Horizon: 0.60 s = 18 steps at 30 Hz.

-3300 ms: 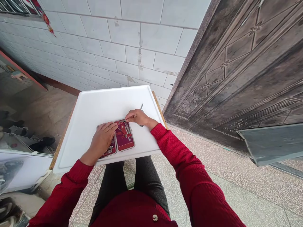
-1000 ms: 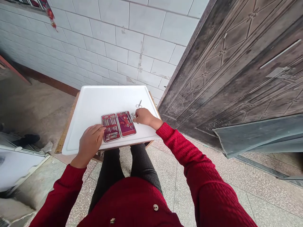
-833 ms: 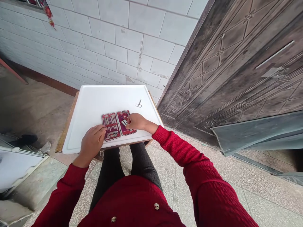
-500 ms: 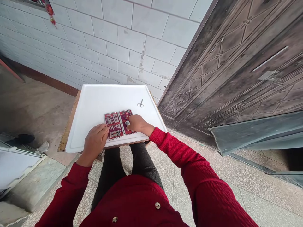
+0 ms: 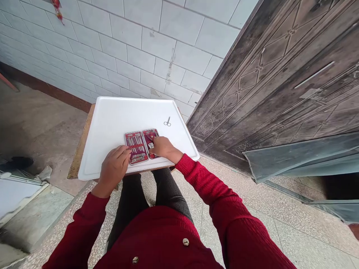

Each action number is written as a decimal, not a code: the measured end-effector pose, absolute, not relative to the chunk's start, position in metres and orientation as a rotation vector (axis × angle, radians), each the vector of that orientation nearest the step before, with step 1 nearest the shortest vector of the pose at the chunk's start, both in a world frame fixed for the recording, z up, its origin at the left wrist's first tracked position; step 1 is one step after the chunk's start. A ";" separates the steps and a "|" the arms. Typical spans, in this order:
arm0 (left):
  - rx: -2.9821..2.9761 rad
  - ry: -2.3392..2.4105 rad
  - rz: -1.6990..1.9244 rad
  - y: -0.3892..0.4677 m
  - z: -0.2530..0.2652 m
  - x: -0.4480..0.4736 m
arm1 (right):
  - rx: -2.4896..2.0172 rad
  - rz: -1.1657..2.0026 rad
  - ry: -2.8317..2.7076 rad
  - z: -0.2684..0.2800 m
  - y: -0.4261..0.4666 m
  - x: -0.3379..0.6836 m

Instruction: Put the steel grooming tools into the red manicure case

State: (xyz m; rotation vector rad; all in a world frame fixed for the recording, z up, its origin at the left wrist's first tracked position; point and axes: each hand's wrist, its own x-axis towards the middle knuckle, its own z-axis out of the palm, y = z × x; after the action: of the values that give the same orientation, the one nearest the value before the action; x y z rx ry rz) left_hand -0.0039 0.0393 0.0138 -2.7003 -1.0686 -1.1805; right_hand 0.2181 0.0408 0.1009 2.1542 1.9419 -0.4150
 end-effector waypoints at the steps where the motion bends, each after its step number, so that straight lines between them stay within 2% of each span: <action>1: -2.696 -1.070 -1.185 0.039 0.014 -0.004 | 2.161 -0.399 1.943 0.101 0.040 0.217; 10: -2.661 -1.035 -1.188 0.040 0.012 -0.005 | 2.347 -0.278 1.933 0.091 0.028 0.209; 18: -2.652 -1.032 -1.173 0.040 0.010 -0.004 | 2.313 -0.221 1.936 0.094 0.024 0.202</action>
State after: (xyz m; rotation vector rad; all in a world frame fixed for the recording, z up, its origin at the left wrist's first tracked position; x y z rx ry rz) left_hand -0.0038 0.0398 0.0104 -2.6517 -1.0316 -1.1726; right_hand 0.2017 0.0236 0.0935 2.3132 1.9357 -0.2213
